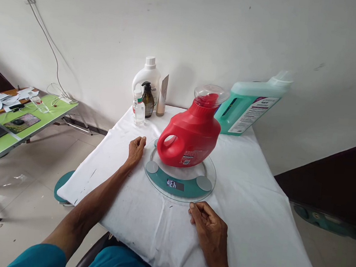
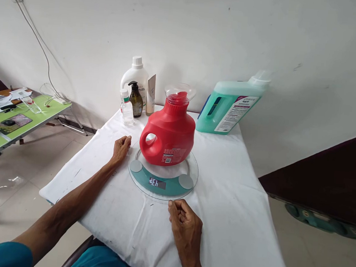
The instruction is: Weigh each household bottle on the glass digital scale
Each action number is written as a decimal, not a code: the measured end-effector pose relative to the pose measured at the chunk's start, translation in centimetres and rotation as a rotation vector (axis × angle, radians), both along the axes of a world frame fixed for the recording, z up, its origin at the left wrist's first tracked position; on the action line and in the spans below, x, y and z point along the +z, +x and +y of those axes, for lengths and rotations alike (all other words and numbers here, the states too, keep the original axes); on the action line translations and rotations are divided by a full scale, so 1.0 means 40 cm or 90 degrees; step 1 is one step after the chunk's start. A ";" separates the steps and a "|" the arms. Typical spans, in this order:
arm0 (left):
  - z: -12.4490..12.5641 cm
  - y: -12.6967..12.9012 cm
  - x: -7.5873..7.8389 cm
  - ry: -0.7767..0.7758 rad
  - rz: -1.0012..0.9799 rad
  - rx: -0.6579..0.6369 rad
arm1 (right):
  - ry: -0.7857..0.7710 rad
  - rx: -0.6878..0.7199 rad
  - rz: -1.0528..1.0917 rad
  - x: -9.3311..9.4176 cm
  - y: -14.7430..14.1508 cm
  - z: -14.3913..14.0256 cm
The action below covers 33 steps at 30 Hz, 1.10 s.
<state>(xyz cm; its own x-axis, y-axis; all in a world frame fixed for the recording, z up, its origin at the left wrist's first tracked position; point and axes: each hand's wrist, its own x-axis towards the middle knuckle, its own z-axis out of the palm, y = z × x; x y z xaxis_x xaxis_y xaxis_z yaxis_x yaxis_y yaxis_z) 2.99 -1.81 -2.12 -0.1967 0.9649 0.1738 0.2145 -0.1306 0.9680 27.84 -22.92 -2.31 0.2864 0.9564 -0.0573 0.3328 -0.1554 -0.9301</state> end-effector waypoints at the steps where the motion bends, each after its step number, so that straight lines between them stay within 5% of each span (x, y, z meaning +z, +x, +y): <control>1: 0.000 0.000 0.000 0.000 -0.002 -0.001 | 0.000 0.001 0.000 0.000 0.001 -0.001; 33: 0.001 -0.004 -0.005 -0.005 0.018 -0.011 | 0.011 0.004 0.011 -0.007 0.002 -0.003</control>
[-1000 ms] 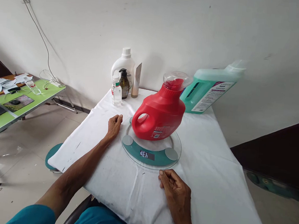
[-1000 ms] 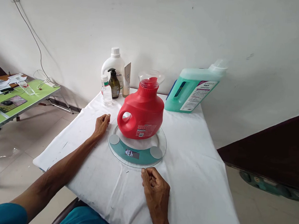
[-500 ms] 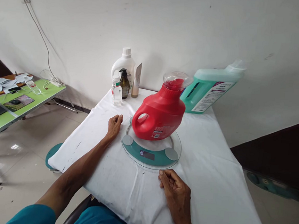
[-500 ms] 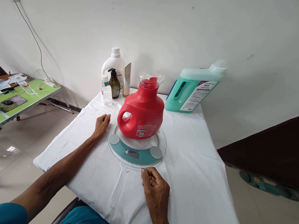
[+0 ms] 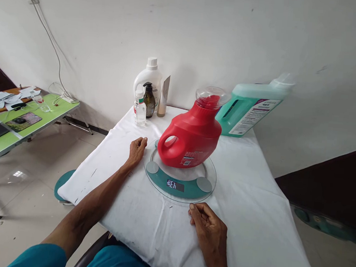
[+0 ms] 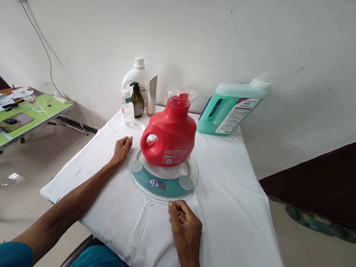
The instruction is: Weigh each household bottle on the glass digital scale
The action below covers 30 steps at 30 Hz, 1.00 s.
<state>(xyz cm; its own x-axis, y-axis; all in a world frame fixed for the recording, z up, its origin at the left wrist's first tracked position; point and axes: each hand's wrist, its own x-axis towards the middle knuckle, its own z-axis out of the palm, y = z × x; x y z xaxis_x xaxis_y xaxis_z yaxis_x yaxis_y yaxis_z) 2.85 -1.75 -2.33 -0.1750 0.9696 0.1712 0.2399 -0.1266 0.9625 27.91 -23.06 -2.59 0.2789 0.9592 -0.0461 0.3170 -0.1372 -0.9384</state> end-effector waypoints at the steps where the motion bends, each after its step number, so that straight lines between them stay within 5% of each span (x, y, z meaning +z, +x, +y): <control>1: 0.000 0.000 0.000 0.004 -0.004 0.003 | 0.000 0.001 0.000 -0.001 0.000 0.000; 8: -0.019 0.009 0.037 0.051 -0.009 0.057 | 0.010 0.027 -0.012 -0.007 0.005 0.001; 21: -0.052 0.154 0.262 0.202 -0.015 -0.111 | 0.024 0.010 0.008 -0.002 0.001 -0.003; 30: -0.043 0.164 0.272 0.203 0.003 -0.122 | 0.021 0.022 -0.017 -0.001 0.006 -0.004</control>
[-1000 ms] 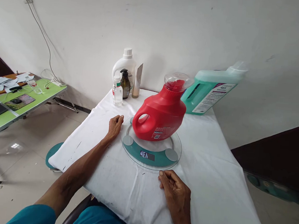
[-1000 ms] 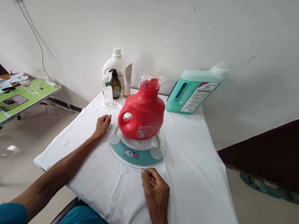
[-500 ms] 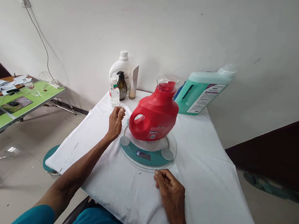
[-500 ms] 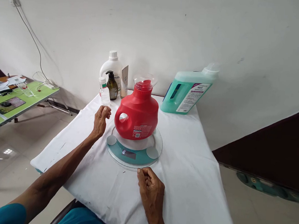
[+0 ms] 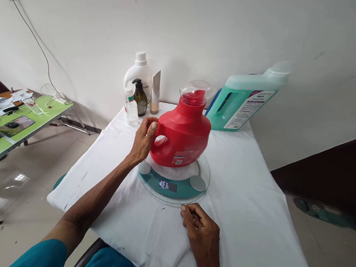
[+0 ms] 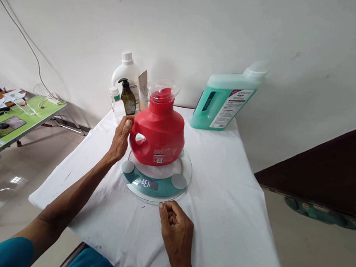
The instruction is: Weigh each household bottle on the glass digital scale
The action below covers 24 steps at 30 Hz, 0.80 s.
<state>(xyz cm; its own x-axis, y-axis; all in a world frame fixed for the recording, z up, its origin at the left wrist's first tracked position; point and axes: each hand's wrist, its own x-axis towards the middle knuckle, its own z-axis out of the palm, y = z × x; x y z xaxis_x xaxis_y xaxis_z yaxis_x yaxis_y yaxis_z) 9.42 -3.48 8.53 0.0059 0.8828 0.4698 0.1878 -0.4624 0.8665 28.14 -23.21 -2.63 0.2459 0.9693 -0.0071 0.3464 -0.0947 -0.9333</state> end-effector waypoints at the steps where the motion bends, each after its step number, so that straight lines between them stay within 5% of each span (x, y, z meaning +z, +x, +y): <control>1: 0.001 -0.002 -0.002 0.001 -0.001 0.006 | 0.002 0.001 -0.001 -0.002 0.001 0.000; 14: -0.015 0.013 -0.006 0.010 -0.005 0.012 | 0.001 0.007 -0.016 -0.013 0.005 0.002; 24: -0.026 0.039 0.037 -0.148 -0.004 -0.028 | 0.023 0.006 -0.005 -0.013 0.004 0.008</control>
